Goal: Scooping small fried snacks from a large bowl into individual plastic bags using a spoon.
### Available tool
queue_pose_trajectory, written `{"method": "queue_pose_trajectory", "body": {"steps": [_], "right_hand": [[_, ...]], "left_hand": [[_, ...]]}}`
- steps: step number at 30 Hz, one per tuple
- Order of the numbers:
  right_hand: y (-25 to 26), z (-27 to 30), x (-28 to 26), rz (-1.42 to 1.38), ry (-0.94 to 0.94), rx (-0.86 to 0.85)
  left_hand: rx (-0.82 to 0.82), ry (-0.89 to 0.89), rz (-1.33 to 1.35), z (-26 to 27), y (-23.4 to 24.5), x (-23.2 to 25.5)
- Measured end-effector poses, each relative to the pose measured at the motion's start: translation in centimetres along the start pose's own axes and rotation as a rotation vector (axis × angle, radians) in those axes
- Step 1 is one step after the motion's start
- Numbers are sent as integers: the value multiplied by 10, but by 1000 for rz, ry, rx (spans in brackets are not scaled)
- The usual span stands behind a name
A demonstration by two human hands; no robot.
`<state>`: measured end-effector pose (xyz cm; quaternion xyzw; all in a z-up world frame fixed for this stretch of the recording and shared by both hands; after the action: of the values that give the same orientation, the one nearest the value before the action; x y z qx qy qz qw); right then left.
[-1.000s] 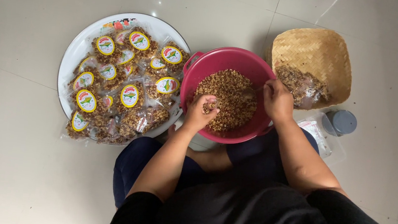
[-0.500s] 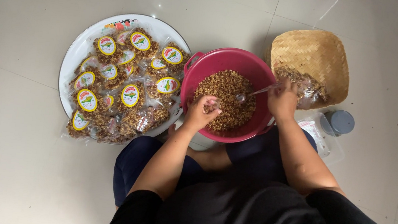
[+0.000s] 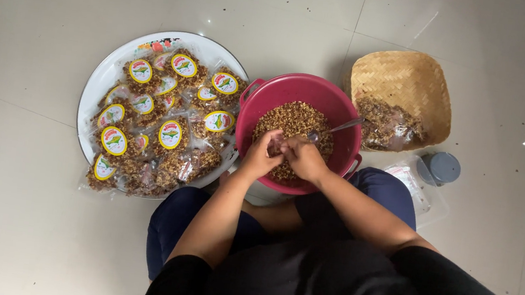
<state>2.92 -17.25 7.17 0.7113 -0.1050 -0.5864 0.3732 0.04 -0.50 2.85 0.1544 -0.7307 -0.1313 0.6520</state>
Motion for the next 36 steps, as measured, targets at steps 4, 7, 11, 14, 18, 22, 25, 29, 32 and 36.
{"method": "queue_pose_trajectory", "body": {"steps": [4, 7, 11, 14, 18, 22, 25, 29, 32, 36], "right_hand": [[20, 6, 22, -50, 237, 48], [25, 9, 26, -47, 358, 43], [26, 5, 27, -72, 428, 116], [25, 4, 29, -90, 444, 141], [32, 5, 24, -70, 479, 128], [34, 4, 18, -57, 490, 116], [32, 6, 20, -10, 530, 114], [37, 9, 5, -69, 413, 137], [38, 8, 7, -164, 317, 148], [31, 8, 16, -173, 339, 159]], "left_hand": [[-147, 85, -14, -3, -3, -10], [-182, 117, -23, -3, -2, -6], [-217, 144, -20, -1, 8, 9], [-251, 145, -84, -1, 6, 1], [-188, 71, 0, -5, 7, 14], [-177, 63, -3, -5, 4, -2], [-224, 116, 47, -1, -4, 0], [-196, 154, 110, 2, -12, 4], [-158, 200, 183, -2, -14, 3], [-105, 186, 190, -2, -20, -16]]}}
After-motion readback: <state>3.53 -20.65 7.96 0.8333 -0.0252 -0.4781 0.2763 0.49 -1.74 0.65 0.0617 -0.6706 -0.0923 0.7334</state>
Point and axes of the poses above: each hand's wrist, its own z-axis away from the middle knuckle, its own y-axis out of the back of the hand, x = y × z, the point moved 1 cm from there along -z, towards the middle knuckle, and after that the axes turned 3 degrees about x, right-handed, at the moved point
